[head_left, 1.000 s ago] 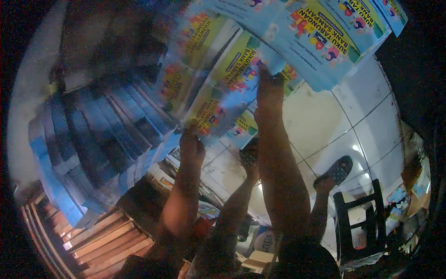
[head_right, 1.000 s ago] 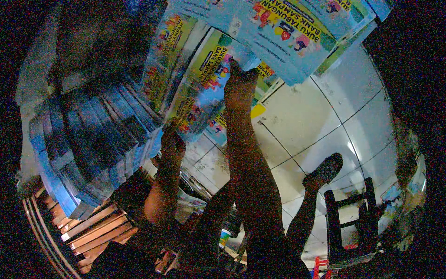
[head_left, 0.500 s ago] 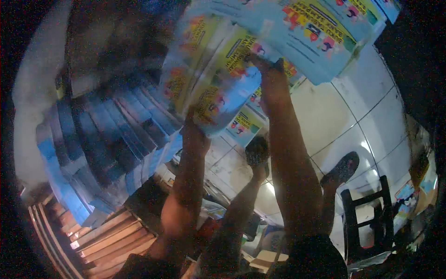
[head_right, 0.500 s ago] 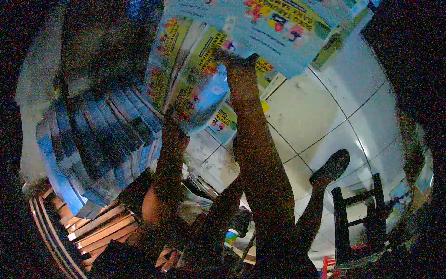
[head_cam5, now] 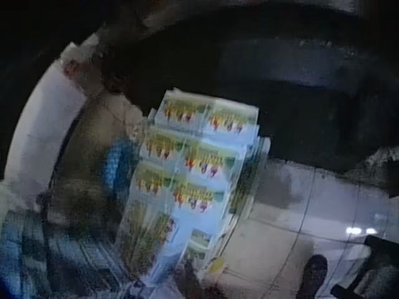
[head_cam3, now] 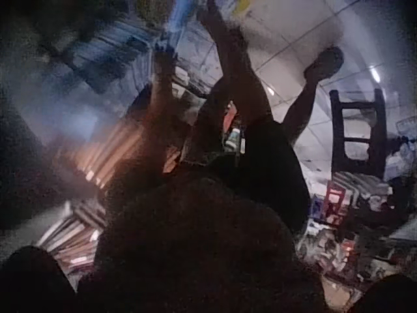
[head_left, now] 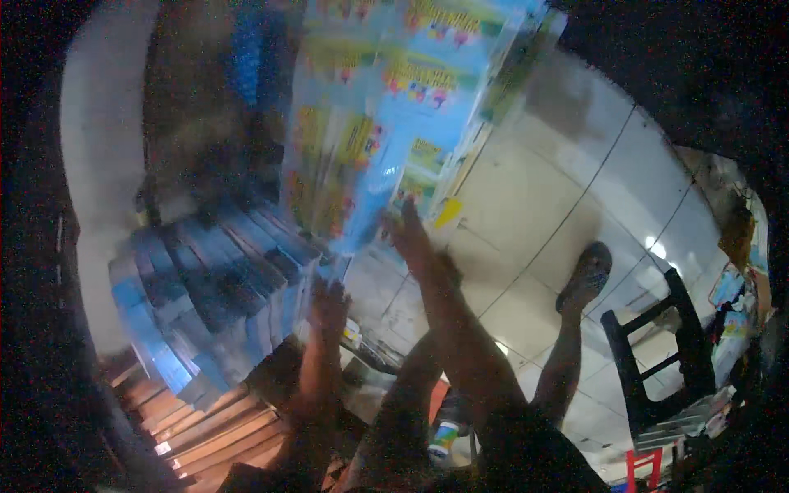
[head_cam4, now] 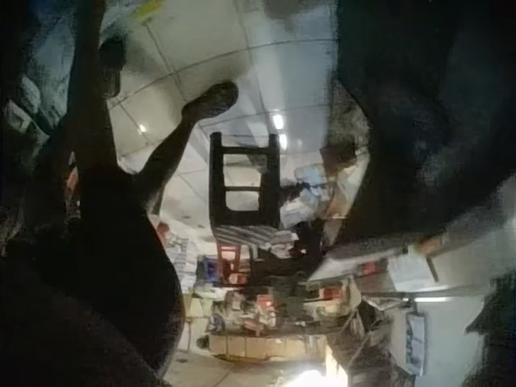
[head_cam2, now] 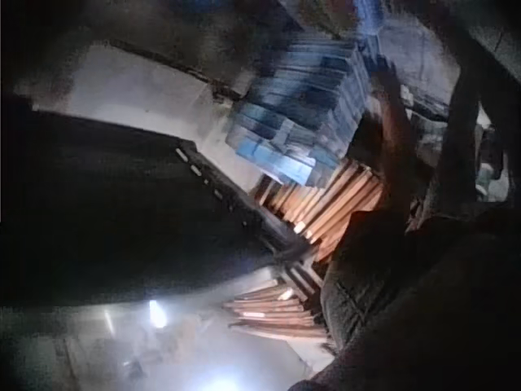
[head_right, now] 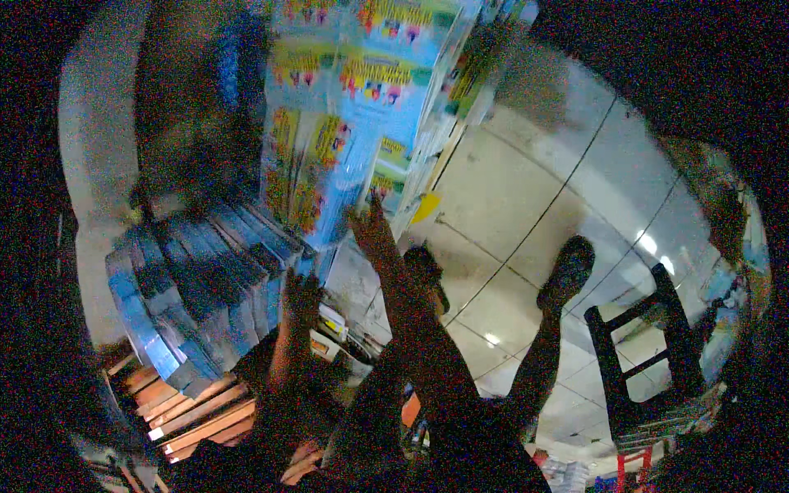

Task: The person gathers, aligns, and fans stacks of printed booklets by hand on a worktable. Then, the person places the booklets into a cardboard box and walks across the printing workshop.

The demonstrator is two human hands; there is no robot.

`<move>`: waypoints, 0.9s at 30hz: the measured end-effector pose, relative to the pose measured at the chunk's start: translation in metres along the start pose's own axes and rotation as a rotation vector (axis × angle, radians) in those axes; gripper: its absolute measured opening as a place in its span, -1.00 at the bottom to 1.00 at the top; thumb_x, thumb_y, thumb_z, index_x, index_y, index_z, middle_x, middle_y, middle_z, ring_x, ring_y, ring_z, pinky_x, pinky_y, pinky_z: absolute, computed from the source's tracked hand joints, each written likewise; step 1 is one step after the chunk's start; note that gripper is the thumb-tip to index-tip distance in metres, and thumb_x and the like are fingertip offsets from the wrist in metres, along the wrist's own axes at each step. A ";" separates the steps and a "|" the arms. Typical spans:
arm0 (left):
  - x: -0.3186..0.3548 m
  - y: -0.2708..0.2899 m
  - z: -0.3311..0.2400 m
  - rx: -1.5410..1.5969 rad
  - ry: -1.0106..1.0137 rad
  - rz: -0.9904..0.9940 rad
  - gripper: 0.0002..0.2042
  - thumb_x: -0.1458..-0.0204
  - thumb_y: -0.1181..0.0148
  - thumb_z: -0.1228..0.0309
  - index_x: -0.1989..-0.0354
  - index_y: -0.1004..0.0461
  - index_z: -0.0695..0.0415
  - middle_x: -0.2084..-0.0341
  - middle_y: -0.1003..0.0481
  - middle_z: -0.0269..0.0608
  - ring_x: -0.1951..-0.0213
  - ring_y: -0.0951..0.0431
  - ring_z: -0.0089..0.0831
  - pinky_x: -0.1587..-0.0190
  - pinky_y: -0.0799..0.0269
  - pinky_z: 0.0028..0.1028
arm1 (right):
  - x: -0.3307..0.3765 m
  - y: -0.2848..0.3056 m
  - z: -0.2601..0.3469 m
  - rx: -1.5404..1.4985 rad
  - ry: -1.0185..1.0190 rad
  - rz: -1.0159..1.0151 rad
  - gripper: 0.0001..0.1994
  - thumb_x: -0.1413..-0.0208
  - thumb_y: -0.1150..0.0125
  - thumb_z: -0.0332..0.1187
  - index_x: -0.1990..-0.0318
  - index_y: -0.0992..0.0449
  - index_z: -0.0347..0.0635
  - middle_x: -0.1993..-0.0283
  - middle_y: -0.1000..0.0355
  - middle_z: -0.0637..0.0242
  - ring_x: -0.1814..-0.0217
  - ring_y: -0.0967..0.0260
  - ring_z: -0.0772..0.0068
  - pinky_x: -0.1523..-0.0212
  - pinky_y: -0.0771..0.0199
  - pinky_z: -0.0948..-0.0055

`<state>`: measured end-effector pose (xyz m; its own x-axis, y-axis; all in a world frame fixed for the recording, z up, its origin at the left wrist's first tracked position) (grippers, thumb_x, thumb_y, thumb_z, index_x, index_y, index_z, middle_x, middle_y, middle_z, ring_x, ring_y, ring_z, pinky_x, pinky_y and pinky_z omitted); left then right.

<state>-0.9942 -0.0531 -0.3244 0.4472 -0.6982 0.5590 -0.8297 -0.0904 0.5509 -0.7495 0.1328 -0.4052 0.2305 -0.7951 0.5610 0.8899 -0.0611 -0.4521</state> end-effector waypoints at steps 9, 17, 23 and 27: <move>0.255 -0.159 -0.188 -0.676 -0.088 0.780 -0.54 -0.19 -0.03 0.13 -0.19 -0.32 0.10 -0.09 -0.42 -0.02 -0.12 -0.40 -0.07 -0.25 -0.26 -0.22 | 0.302 0.296 -0.090 1.148 -0.218 0.295 -0.67 -0.21 -0.02 -0.18 0.05 -0.43 -0.27 -0.05 -0.41 -0.01 -0.16 -0.33 0.12 -0.17 -0.31 0.20; 0.328 -0.179 -0.511 -0.516 -1.000 0.619 -0.44 -0.12 -0.15 0.09 -0.25 -0.27 0.07 -0.14 -0.36 0.04 -0.13 -0.39 -0.02 -0.19 -0.29 -0.15 | 0.434 0.387 0.239 1.170 0.079 -0.018 -0.75 -0.18 -0.05 -0.23 0.09 -0.49 -0.14 0.12 -0.47 0.04 0.05 -0.42 0.07 0.03 -0.39 0.10; 0.191 -0.040 -0.819 -0.449 -1.070 -0.231 -0.43 0.03 -0.36 0.25 -0.16 -0.35 0.19 -0.09 -0.42 0.06 -0.10 -0.43 -0.05 -0.11 -0.34 -0.21 | 0.528 0.430 0.248 1.627 -0.022 -0.003 -0.68 -0.19 -0.05 -0.17 -0.04 -0.46 -0.04 0.12 -0.47 0.07 -0.01 -0.40 -0.02 -0.06 -0.37 -0.02; -0.067 0.197 -0.765 -0.893 -0.806 -0.161 -0.53 -0.17 -0.08 0.37 -0.24 -0.25 0.26 0.01 -0.47 0.03 -0.05 -0.43 -0.11 -0.21 -0.24 -0.21 | 0.515 0.445 0.277 1.347 -0.132 -0.096 -0.56 -0.19 -0.08 -0.11 -0.09 -0.41 -0.23 -0.03 -0.40 0.01 -0.10 -0.37 0.06 -0.12 -0.36 0.10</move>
Point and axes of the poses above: each hand's wrist, its own x-axis away from the middle knuckle, its own y-axis out of the back of the hand, z = x × y, the point moved 7 cm from there along -x, towards the middle knuckle
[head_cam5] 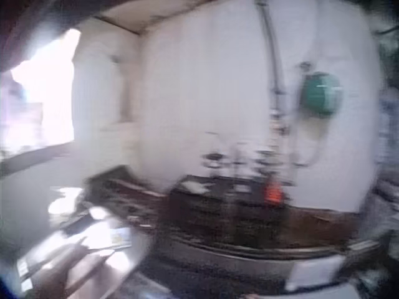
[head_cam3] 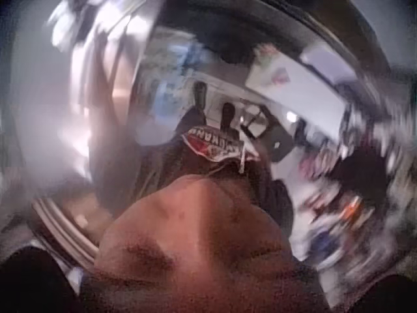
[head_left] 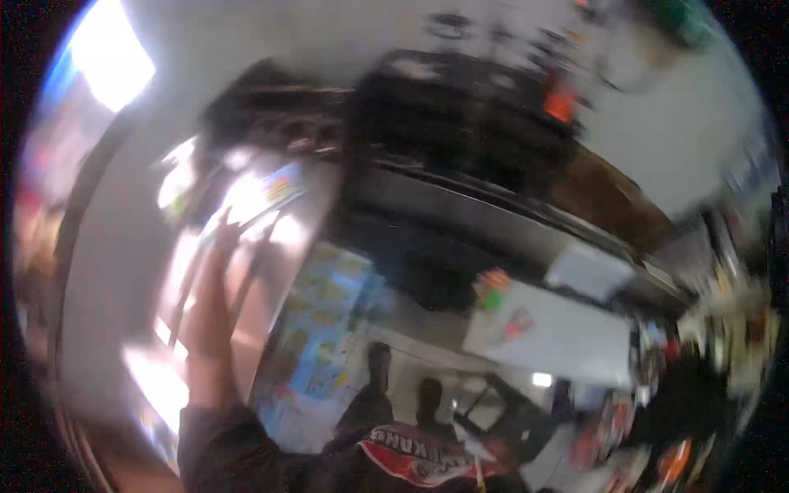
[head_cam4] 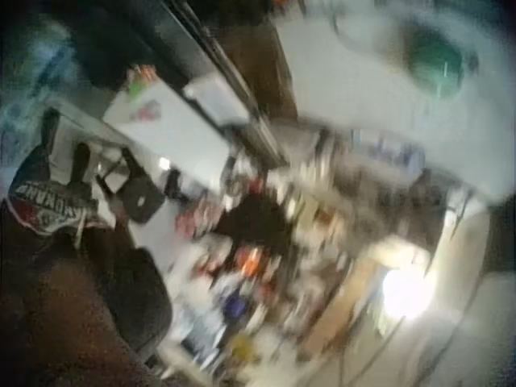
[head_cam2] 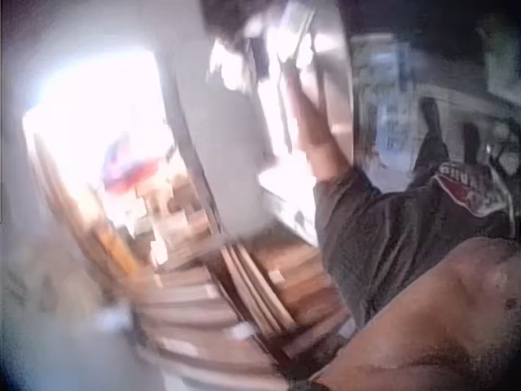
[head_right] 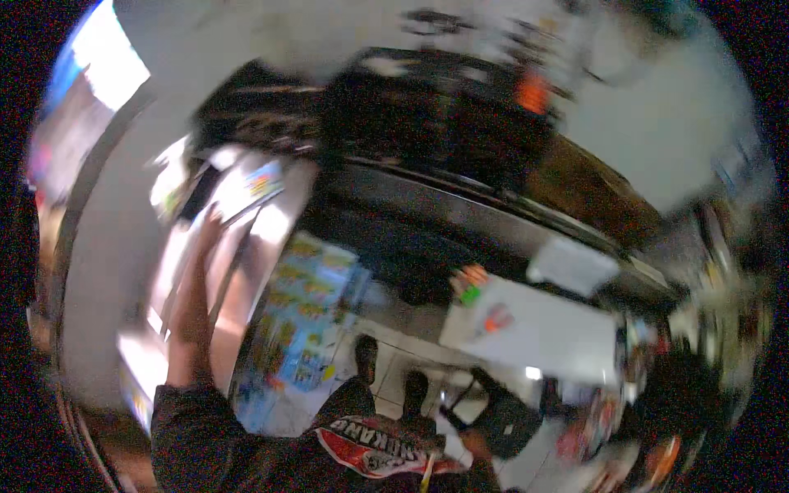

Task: The person gathers, aligns, and fans stacks of printed booklets by hand on a worktable. Then, the person places the booklets into a cardboard box and walks across the printing workshop.

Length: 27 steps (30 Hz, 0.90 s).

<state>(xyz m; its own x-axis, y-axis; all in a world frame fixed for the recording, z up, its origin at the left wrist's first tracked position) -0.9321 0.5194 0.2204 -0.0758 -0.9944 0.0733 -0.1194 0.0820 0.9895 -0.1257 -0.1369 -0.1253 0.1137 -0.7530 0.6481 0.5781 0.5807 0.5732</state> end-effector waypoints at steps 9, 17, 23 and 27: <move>-0.155 -0.029 -0.094 0.243 -0.357 0.016 -0.62 0.06 -0.33 0.44 0.05 -0.38 0.14 0.38 -0.53 -0.20 0.45 -0.50 -0.34 0.43 -0.44 -0.42 | 0.057 0.116 0.190 -0.392 -0.545 -0.256 -0.25 -0.12 -0.16 0.09 -0.25 -0.25 -0.41 -0.15 -0.38 -0.10 -0.18 -0.35 0.00 -0.17 -0.35 0.17; -0.078 0.052 -0.146 0.554 -0.153 -0.036 -0.80 -0.16 -0.06 0.36 0.17 -0.41 0.25 0.49 -0.45 -0.19 0.49 -0.48 -0.37 0.44 -0.40 -0.34 | -0.049 0.123 0.225 -0.258 -0.177 -0.607 -0.47 -0.14 -0.16 -0.06 -0.18 -0.39 -0.20 -0.08 -0.45 0.03 -0.09 -0.43 0.15 -0.08 -0.40 0.18; 0.027 0.042 -0.355 0.755 -0.367 0.178 -0.68 -0.21 0.01 0.27 -0.02 -0.33 0.23 0.34 -0.46 -0.10 0.32 -0.51 -0.30 0.32 -0.46 -0.26 | -0.054 0.303 0.472 -1.005 0.279 -0.543 -0.48 -0.22 -0.18 -0.29 -0.28 -0.22 -0.24 -0.20 -0.35 0.18 -0.17 -0.36 0.30 -0.14 -0.37 0.40; 0.090 0.012 -0.464 0.920 -0.310 0.360 -0.71 -0.23 0.02 0.27 0.05 -0.40 0.26 0.34 -0.47 -0.18 0.32 -0.50 -0.35 0.26 -0.46 -0.30 | -0.052 0.347 0.496 -1.123 0.601 -0.657 -0.53 -0.25 -0.13 -0.30 -0.27 -0.26 -0.19 -0.16 -0.36 0.23 -0.15 -0.34 0.40 -0.12 -0.36 0.42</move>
Point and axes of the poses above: each hand's wrist, its own x-axis away from the middle knuckle, its own y-axis out of the back of the hand, z = x × y, the point moved 7 cm from there along -x, towards the middle knuckle
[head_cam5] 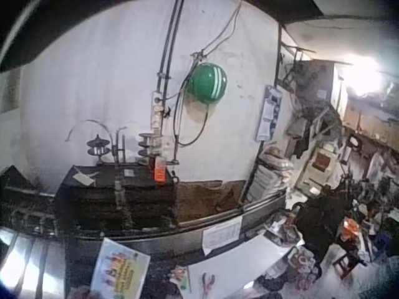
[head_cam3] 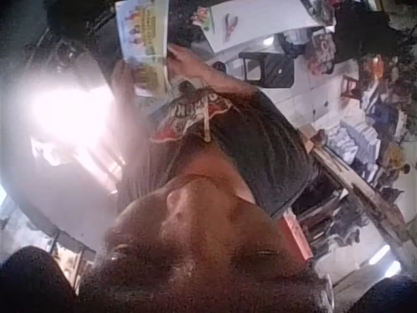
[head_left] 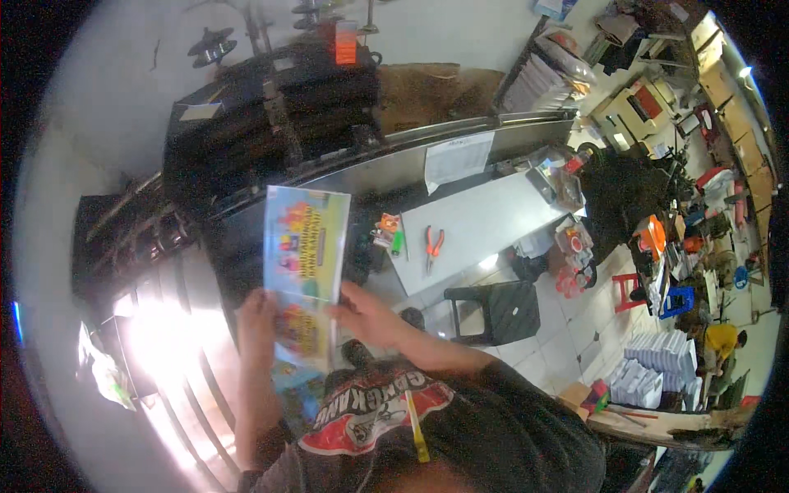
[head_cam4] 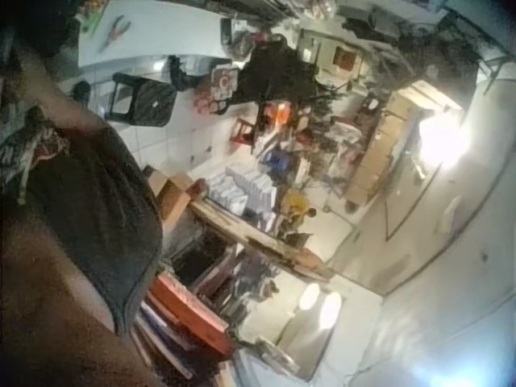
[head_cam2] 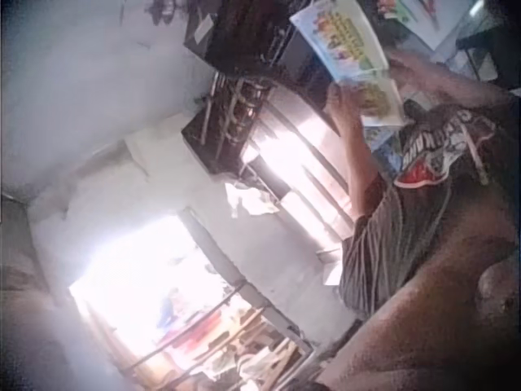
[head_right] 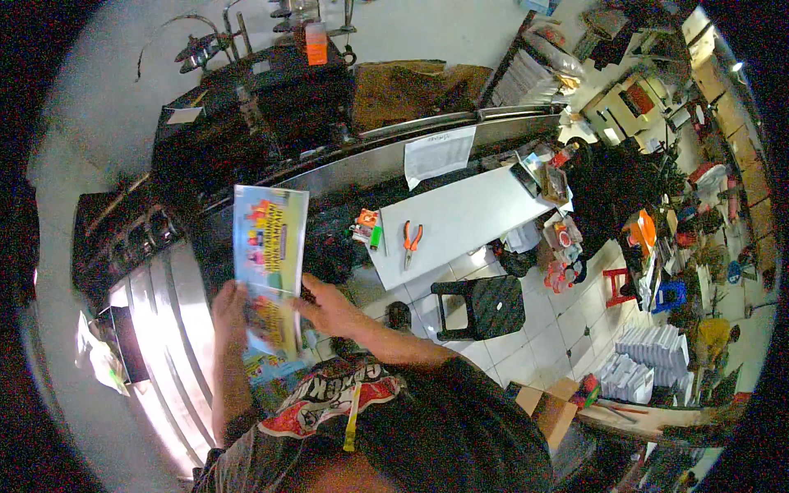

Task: The person gathers, aligns, and fans stacks of printed booklets by hand on a worktable. Then, the person places the booklets into a cardboard box and walks across the printing workshop.

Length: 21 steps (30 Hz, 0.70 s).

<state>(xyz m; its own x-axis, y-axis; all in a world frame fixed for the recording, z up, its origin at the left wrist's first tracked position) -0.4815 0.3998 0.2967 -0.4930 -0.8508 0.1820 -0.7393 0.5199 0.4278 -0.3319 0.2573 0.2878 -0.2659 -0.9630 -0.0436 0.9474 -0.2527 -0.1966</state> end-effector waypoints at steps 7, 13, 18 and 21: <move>-0.004 -0.147 0.027 0.859 0.434 0.363 -0.46 -0.24 0.05 0.06 -0.23 -0.28 0.23 -0.05 -0.45 -0.03 -0.06 -0.47 -0.25 -0.09 -0.43 -0.29 | 0.003 0.067 0.014 0.334 -0.198 0.021 -0.50 -0.18 -0.17 -0.05 -0.09 -0.43 -0.27 0.05 -0.51 -0.01 0.06 -0.50 0.16 0.01 -0.44 0.27; -0.029 -0.249 -0.072 1.032 0.399 0.544 -0.39 -0.21 0.12 -0.11 -0.23 -0.30 0.13 -0.07 -0.43 -0.08 -0.07 -0.46 -0.23 -0.13 -0.40 -0.23 | 0.011 0.225 0.010 -0.055 -0.375 -0.338 -0.66 -0.18 -0.10 -0.43 -0.10 -0.45 -0.32 0.04 -0.48 0.35 0.05 -0.39 0.51 -0.03 -0.34 0.54; -0.081 -0.334 -0.089 1.592 0.514 0.700 -0.19 -0.13 0.17 -0.31 -0.37 -0.10 0.08 -0.21 -0.30 -0.17 -0.21 -0.31 -0.23 -0.26 -0.17 -0.21 | -0.011 0.342 0.044 -0.113 -0.320 -0.318 -0.67 -0.20 -0.06 -0.42 -0.10 -0.43 -0.34 0.05 -0.49 0.31 0.07 -0.39 0.50 -0.02 -0.36 0.50; -0.106 -0.362 -0.100 1.266 0.479 0.717 -0.22 -0.16 0.04 -0.18 -0.40 -0.04 0.11 -0.24 -0.28 -0.12 -0.31 -0.17 -0.28 -0.31 -0.03 -0.29 | -0.027 0.382 0.059 -0.009 -0.314 -0.307 -0.68 -0.20 -0.05 -0.43 -0.07 -0.43 -0.36 0.07 -0.50 0.28 0.07 -0.39 0.49 0.00 -0.38 0.47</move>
Point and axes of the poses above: each hand's wrist, its own x-axis away from the middle knuckle, its own y-axis out of the back of the hand, z = x × y, the point moved 7 cm from there along -x, towards the middle knuckle
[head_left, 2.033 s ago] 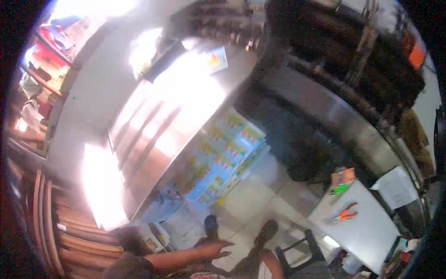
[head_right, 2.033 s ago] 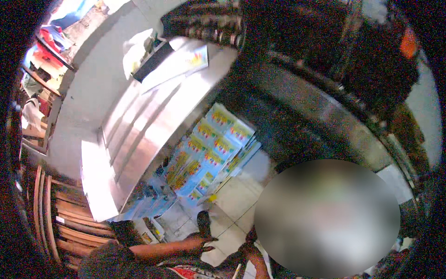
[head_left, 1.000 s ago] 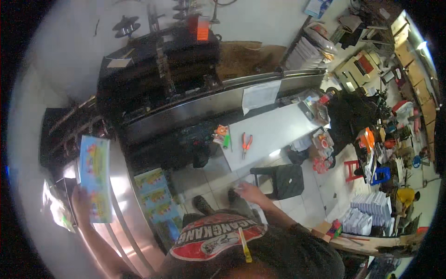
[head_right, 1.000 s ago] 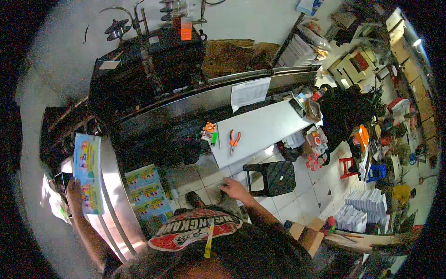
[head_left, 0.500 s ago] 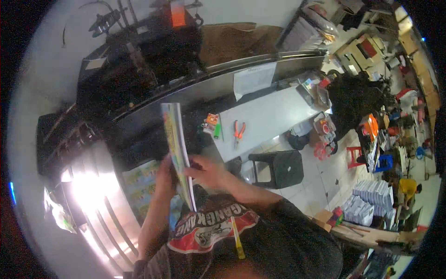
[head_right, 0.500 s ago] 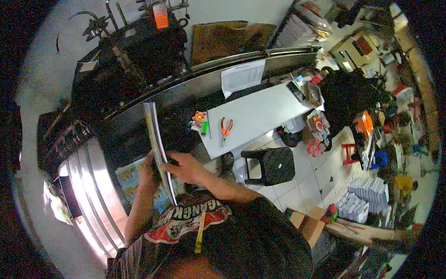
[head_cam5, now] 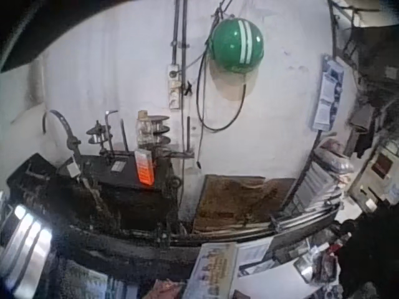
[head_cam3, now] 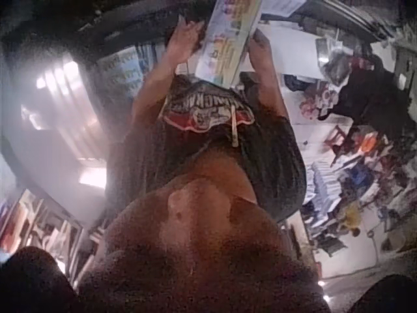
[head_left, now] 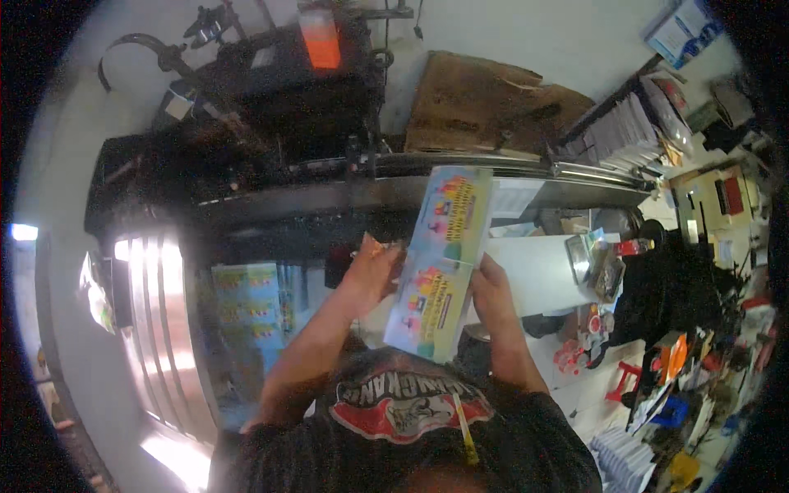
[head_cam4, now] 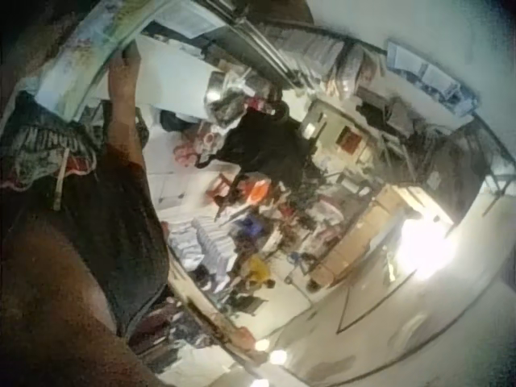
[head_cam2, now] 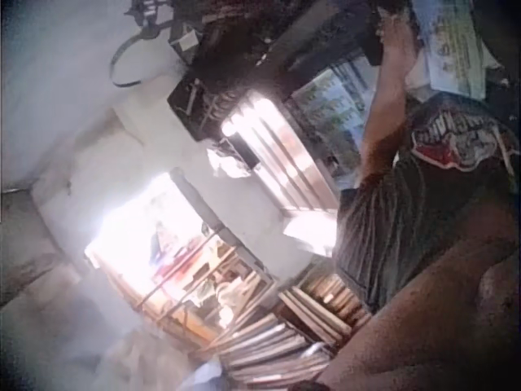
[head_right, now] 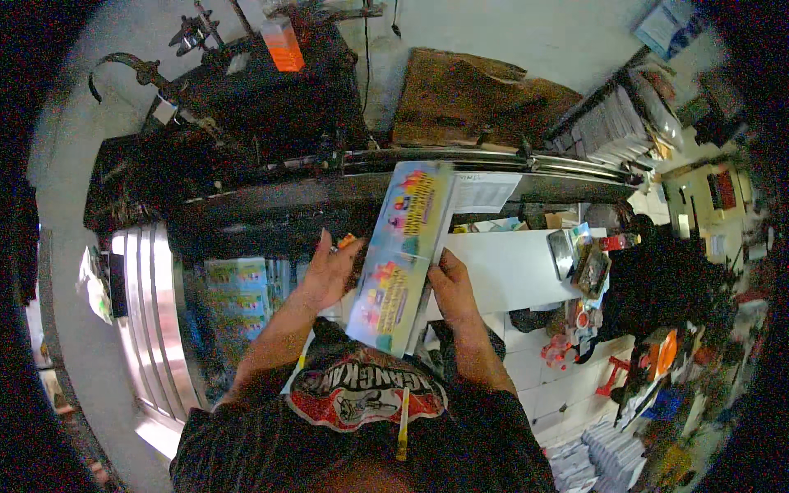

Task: The person gathers, aligns, and fans stacks of printed booklets by hand on a worktable. Then, the person places the booklets into a cardboard box and walks across the printing workshop.

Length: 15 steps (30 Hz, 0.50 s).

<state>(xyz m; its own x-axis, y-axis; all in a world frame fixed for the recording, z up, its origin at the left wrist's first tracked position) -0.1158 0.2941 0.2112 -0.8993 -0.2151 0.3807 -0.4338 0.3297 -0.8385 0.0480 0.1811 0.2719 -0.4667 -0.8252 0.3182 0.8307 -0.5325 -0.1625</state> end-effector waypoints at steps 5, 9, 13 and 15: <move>-0.015 -0.064 -0.019 -0.688 -0.359 -0.137 -0.17 -0.12 -0.25 0.16 -0.42 0.10 0.25 -0.33 -0.11 0.01 -0.38 -0.03 -0.22 -0.37 0.10 -0.30 | -0.030 0.020 0.018 0.018 0.123 0.040 -0.71 -0.21 -0.03 -0.45 -0.05 -0.43 -0.35 0.06 -0.50 0.27 0.07 -0.41 0.48 -0.01 -0.39 0.46; -0.019 -0.099 -0.033 -1.260 -0.521 -0.265 -0.11 -0.02 -0.32 0.24 -0.41 0.12 0.29 -0.30 -0.11 0.18 -0.34 -0.12 -0.17 -0.33 -0.03 -0.29 | -0.048 0.022 0.015 0.059 0.024 0.076 -0.72 -0.21 -0.08 -0.46 -0.05 -0.44 -0.33 0.06 -0.50 0.27 0.07 -0.39 0.53 -0.01 -0.38 0.47; -0.043 -0.074 -0.017 -1.117 -0.386 -0.240 -0.38 -0.13 -0.24 0.25 -0.29 -0.18 0.26 -0.25 -0.27 -0.05 -0.22 -0.29 -0.25 -0.27 -0.17 -0.33 | -0.051 0.014 0.018 0.350 0.037 0.310 -0.75 -0.21 -0.12 -0.42 -0.01 -0.49 -0.29 0.12 -0.52 0.32 0.08 -0.38 0.52 0.01 -0.37 0.46; -0.033 -0.020 -0.020 -1.250 -0.165 -0.607 -0.53 -0.15 -0.20 0.31 -0.19 -0.32 0.24 -0.09 -0.42 -0.17 -0.09 -0.42 -0.30 -0.18 -0.29 -0.34 | -0.063 0.040 0.043 0.587 -0.016 0.314 -0.74 -0.20 -0.14 -0.41 -0.01 -0.50 -0.30 0.13 -0.53 0.33 0.08 -0.39 0.49 0.00 -0.36 0.43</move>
<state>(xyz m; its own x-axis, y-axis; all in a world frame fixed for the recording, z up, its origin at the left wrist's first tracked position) -0.0783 0.3128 0.2230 -0.5769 -0.6934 0.4318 -0.5881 0.7194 0.3695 0.1236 0.2195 0.2857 -0.1750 -0.9190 0.3533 0.9559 -0.0726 0.2845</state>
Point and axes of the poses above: each hand's wrist, its own x-axis away from the middle knuckle, its own y-axis out of the back of the hand, z = x × y, the point moved 7 cm from there along -x, towards the middle knuckle
